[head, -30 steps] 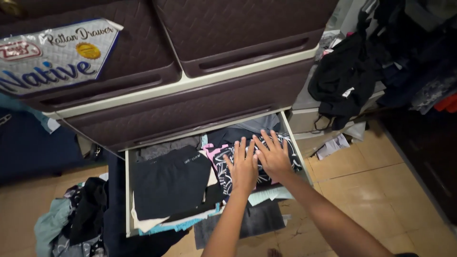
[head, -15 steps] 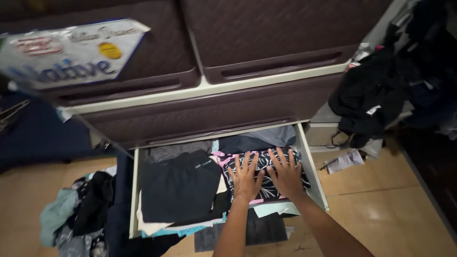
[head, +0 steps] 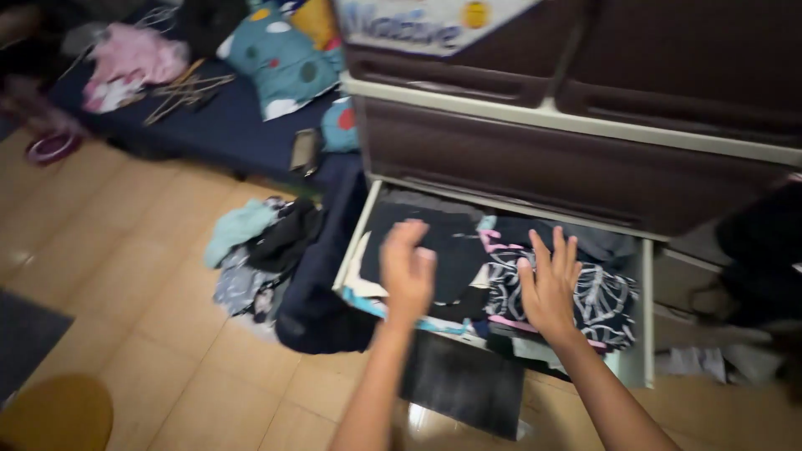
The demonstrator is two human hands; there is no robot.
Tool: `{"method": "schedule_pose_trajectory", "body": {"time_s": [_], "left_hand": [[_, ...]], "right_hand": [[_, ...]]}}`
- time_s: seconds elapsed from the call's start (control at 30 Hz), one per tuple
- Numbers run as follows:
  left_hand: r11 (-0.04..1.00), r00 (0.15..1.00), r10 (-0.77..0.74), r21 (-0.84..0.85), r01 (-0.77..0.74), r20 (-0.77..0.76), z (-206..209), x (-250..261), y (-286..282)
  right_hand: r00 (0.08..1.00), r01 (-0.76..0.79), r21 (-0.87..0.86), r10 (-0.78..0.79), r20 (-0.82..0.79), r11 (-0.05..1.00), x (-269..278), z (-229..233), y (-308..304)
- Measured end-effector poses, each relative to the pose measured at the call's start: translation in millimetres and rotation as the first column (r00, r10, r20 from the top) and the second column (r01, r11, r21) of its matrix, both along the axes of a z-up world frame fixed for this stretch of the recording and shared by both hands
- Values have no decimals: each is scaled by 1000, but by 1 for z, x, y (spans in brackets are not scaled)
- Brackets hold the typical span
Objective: Organizing and folding clothes into a drawer.
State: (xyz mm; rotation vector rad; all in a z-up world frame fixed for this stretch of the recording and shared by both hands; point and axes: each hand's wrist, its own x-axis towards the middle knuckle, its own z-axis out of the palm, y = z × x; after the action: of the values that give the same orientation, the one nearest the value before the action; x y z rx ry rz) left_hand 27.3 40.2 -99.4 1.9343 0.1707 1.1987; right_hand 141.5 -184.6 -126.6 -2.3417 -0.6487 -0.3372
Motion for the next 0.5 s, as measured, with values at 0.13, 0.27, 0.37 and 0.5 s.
{"method": "schedule_pose_trajectory", "body": {"time_s": [0.13,0.27,0.37,0.5], "left_hand": [[952,947,300,-32,-305,-118,-37,-63,138],[869,815,492,111,-483,-307,-118,-96,266],[861,745,485,100,-498,-459,-157,-103,329],[903,719,400,110,-415,-568,-186,-84,384]], "right_hand": [[987,-147,60,143,76,987,-26,5,63],[961,-269,11,268,75,963,-53,5,145],[934,-352,-24,353,49,936,-72,3,218],[847,-531,-26,529,-53,847,-89,3,313]]}}
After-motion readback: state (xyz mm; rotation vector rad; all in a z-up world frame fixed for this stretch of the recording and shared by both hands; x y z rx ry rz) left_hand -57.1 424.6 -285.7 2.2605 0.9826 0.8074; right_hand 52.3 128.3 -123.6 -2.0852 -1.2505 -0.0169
